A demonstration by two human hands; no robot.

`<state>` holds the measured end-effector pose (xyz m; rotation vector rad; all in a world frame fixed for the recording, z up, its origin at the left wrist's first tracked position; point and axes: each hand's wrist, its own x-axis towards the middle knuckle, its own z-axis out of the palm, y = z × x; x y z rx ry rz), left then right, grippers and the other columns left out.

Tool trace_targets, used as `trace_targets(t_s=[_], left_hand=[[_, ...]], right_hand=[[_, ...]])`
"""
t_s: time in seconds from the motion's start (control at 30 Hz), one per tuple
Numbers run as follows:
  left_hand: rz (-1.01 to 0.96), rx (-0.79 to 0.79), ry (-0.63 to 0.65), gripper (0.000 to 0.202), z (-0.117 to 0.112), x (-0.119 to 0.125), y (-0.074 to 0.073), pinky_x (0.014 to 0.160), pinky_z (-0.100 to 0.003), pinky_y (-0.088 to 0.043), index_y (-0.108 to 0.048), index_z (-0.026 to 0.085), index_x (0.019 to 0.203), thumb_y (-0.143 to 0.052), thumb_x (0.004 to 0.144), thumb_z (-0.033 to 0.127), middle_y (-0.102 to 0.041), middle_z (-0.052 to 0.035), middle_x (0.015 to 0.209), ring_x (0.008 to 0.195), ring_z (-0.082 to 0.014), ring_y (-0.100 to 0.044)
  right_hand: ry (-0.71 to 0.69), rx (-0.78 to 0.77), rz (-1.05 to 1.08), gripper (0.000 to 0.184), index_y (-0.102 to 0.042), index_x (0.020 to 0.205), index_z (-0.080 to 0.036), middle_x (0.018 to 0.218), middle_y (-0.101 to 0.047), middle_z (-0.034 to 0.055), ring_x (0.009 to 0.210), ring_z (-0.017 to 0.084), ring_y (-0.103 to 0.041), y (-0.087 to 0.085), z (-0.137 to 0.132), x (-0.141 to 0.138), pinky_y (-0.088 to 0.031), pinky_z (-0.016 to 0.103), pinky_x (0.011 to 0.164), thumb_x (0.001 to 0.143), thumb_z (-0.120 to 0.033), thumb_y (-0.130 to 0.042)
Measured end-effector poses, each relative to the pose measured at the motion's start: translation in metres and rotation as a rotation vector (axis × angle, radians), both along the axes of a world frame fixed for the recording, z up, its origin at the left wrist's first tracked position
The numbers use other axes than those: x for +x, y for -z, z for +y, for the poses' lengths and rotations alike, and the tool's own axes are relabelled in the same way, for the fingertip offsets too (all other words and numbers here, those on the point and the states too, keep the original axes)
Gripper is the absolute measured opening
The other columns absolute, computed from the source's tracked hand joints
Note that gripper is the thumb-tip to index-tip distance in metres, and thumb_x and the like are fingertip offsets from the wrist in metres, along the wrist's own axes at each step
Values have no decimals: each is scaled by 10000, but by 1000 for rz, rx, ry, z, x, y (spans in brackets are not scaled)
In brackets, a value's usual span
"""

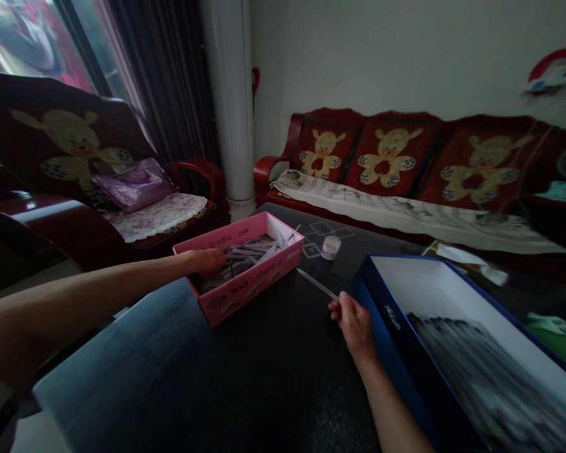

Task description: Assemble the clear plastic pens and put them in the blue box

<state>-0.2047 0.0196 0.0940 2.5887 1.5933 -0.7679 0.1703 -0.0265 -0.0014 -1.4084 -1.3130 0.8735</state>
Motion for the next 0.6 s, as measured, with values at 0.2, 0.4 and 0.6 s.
trace_targets(t_s=[0.2, 0.4, 0.6], left_hand=[[92, -66, -49, 256, -2, 6, -4, 754, -280, -522, -701, 101, 916, -531, 725, 105, -713, -152, 916, 857, -239, -672], [42, 40, -116, 269, -1, 5, -18, 735, -294, -524, -701, 132, 965, -581, 727, 166, -708, -141, 908, 836, -249, -670], [-52, 168, -97, 285, 4, -2, -27, 863, -301, -476, -677, 124, 1030, -555, 776, 164, -691, -140, 1001, 968, -244, -630]], right_hand=[[4, 22, 4, 529, -643, 686, -173, 543, -591, 24, 535, 151, -553, -2, -1, 0, -378, 248, 491, 853, -631, -439], [-1, 16, -19, 541, -646, 682, -173, 551, -597, 34, 554, 162, -560, -3, -1, 0, -384, 254, 488, 852, -640, -432], [-9, -27, -19, 561, -654, 721, -163, 615, -626, 47, 555, 160, -547, 0, 0, 2, -393, 262, 487, 838, -664, -430]])
